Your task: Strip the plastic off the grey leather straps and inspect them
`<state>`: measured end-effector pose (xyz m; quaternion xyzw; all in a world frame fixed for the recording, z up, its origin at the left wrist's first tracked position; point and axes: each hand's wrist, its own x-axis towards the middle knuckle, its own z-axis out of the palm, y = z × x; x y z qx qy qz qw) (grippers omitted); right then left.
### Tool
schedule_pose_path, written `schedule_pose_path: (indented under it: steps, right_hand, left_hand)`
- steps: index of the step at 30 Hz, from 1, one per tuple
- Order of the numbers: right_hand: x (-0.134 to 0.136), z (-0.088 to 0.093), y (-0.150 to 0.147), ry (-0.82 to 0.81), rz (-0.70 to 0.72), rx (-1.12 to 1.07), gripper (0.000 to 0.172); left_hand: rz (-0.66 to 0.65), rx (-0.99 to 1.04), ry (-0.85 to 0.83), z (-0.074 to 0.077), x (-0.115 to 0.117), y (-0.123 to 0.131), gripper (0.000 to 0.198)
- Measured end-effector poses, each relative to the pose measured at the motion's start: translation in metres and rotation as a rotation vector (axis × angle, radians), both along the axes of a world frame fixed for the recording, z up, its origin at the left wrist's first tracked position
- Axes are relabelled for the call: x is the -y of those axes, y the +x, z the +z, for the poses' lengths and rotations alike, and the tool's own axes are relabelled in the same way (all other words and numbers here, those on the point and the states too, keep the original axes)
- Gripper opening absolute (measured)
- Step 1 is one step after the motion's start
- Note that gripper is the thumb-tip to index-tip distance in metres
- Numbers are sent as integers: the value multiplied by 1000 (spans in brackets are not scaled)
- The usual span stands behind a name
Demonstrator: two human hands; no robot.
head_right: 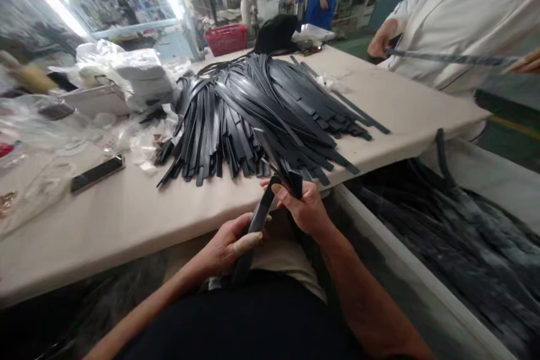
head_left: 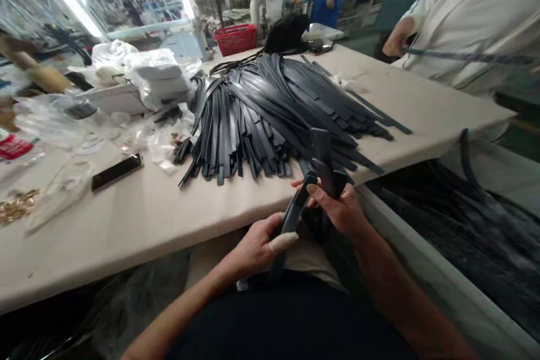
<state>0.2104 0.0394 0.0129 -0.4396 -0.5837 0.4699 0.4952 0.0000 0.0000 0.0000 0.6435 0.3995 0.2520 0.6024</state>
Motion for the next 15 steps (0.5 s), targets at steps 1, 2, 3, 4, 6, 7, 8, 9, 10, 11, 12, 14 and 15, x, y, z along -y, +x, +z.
schedule_pose_path:
  steps: [1, 2, 3, 4, 6, 7, 8, 9, 10, 11, 12, 14, 15]
  right_hand:
    - [2, 1, 0, 5, -15, 0, 35]
    - [3, 2, 1, 10, -35, -4, 37]
    - [4, 2, 2, 14, -62, -11, 38]
    - [5, 1, 6, 18, -94, -22, 39]
    - [6, -2, 17, 21, -177, -62, 39]
    - [7, -5, 25, 24, -228, -77, 38]
    - [8, -7, 33, 26, -282, -85, 35]
    - [10, -9, 42, 28, -339, -82, 31]
    - [13, -11, 50, 35, -398, -72, 28]
    - [16, -11, 58, 42, -450, -55, 26]
    - [21, -11, 65, 51, -491, -29, 26]
    - [34, -7, 76, 66, -541, 58, 30]
    - [40, -4, 81, 71, -565, 114, 31]
  left_hand:
    - [-8, -17, 14, -1, -1, 2, 37]
    - [-20, -36, 28, -2, -2, 4, 36]
    - [-36, -57, 44, -2, -3, 5, 36]
    - [-55, -80, 60, -3, -4, 6, 36]
    - [-105, -137, 104, -5, -4, 5, 33]
    - [-132, -164, 118, -7, -3, 4, 31]
    - [-159, -191, 127, -9, -1, 2, 31]
    - [-185, -220, 133, -12, 0, 1, 31]
    - [-208, -250, 137, -16, 3, -1, 31]
    - [-228, -277, 140, -21, 5, -2, 32]
    - [-250, -297, 141, -25, 7, -3, 34]
    - [-290, -307, 140, -33, 11, -3, 38]
    - [-302, -299, 139, -35, 12, -2, 40]
